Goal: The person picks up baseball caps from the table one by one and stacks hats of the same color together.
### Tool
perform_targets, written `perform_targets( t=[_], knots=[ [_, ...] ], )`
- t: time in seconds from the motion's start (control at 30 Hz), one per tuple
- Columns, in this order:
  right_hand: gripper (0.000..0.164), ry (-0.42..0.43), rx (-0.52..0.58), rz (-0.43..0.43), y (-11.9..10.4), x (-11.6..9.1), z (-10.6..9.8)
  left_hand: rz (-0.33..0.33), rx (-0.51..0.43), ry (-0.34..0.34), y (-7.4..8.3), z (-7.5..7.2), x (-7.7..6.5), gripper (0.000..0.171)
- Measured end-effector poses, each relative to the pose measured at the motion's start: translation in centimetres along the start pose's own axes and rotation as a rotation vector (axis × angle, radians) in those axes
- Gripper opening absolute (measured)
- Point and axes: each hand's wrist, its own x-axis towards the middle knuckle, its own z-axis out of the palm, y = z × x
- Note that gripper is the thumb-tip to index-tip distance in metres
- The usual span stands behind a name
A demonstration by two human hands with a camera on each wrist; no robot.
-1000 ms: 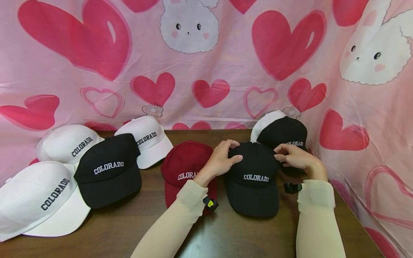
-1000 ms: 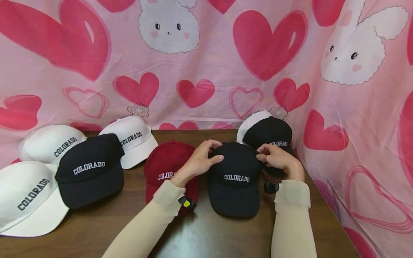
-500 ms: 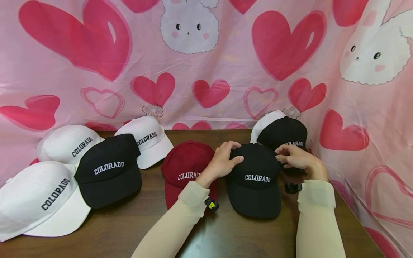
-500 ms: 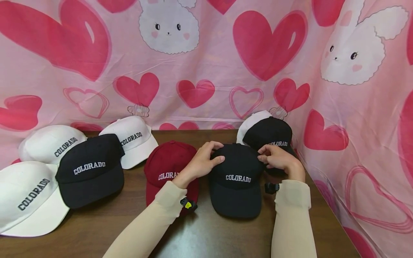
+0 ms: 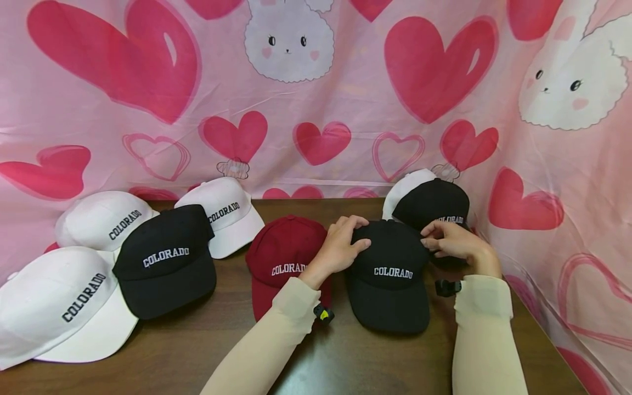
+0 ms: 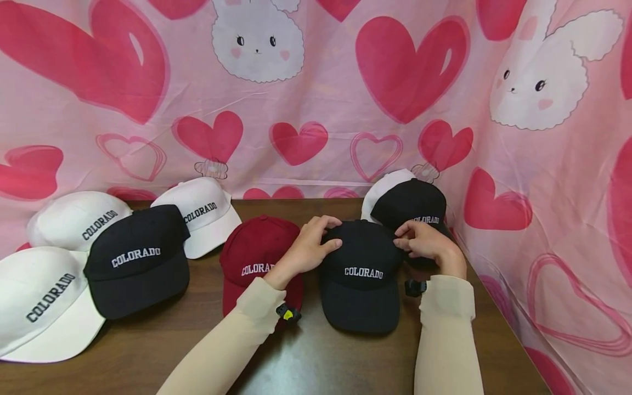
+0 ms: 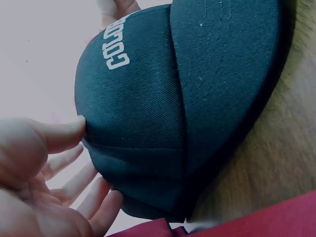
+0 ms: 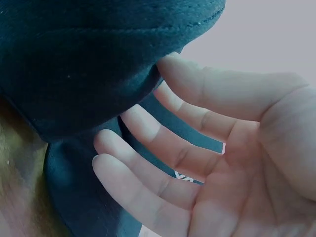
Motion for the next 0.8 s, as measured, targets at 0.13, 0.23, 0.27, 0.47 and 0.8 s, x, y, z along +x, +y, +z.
perform_targets(
  t=[0.13,0.23,0.27,0.47,0.8],
  knots=[
    [0.035,0.012,-0.031,-0.001,-0.2,-0.4,-0.3,0.015,0.028,0.009,0.2,-0.4,0.0,0.041],
    [0.035,0.041,-0.071,-0.031,-0.5,-0.7,-0.6,0.032,0.045,0.017,0.2,-0.8,0.1,0.04],
    [0.035,0.058,-0.084,-0.041,-0.6,-0.8,-0.7,0.037,0.048,0.02,0.2,-0.9,0.1,0.04],
    [0.033,0.235,-0.226,-0.111,-1.0,-1.6,-1.3,0.071,0.049,0.026,0.7,-1.8,0.0,0.039],
    [0.038,0.525,-0.197,-0.125,-1.5,-2.5,-2.9,0.207,0.073,0.021,2.5,-3.1,-0.3,0.041]
  ],
)
